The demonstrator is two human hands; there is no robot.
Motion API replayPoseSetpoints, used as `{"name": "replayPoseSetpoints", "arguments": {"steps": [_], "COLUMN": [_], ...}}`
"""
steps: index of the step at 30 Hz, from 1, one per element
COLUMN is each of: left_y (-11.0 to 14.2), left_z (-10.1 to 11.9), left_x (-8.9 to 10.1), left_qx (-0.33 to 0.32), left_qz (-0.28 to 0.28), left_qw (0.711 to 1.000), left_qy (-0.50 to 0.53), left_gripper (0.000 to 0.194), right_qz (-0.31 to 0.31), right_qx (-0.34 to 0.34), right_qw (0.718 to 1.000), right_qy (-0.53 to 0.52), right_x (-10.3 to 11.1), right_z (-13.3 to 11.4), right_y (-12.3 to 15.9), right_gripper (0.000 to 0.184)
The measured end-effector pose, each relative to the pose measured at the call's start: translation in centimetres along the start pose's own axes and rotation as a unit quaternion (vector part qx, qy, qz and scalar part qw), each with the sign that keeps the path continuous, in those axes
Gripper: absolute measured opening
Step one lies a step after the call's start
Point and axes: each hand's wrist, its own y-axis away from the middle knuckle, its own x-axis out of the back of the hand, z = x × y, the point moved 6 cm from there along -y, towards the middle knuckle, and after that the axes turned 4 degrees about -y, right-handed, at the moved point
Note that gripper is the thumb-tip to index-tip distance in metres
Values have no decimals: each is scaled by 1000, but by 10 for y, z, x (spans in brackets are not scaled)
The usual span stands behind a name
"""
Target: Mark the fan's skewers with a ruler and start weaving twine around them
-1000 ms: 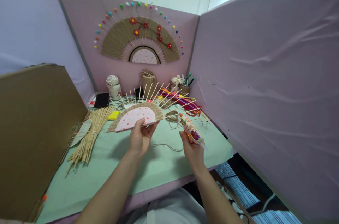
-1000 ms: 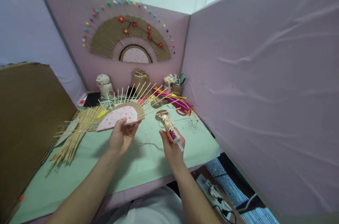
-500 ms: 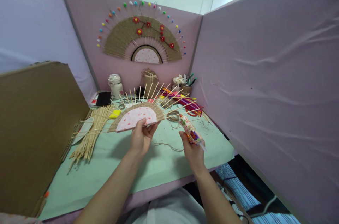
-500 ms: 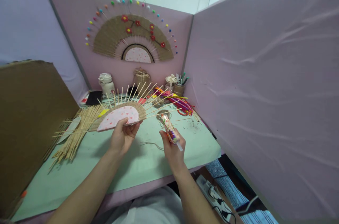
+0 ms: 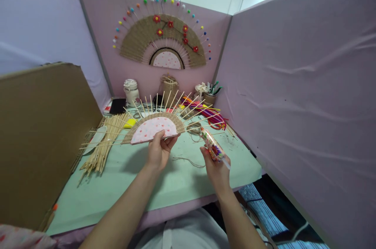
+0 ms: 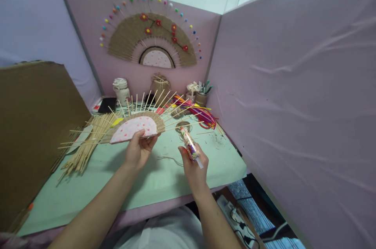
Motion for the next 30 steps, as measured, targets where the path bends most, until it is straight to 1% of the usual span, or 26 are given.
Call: {"name": "replayPoseSetpoints", "arguments": {"steps": [5,11,17,22,30], "left_y": [-2,-3,-2,-3,-2], "left_z": [-2,-5,-5,-5,-6], "left_x": [4,9,11,12,12], "left_qx": [-13,-18,-21,-24,-25], "left_qz": [0,-11,-11,-11,-17], "left_qw": [1000,1000,1000,1000,1000], "left_qy": [-3,-9,-5,-3,5], "left_gripper": [13,14,13,13,14], "right_qz": [-6,13,14,-2,-12], "right_qx": [20,-13,5,8,48], "right_qw": [1000,1000,997,997,993], "right_qy": [-18,23,78,77,106], "right_x": [0,6,8,5,3], "right_z": [-4,2,-2,0,-3], "right_y": [4,5,4,2,1], "right_gripper": [36,38,34,36,36]}}
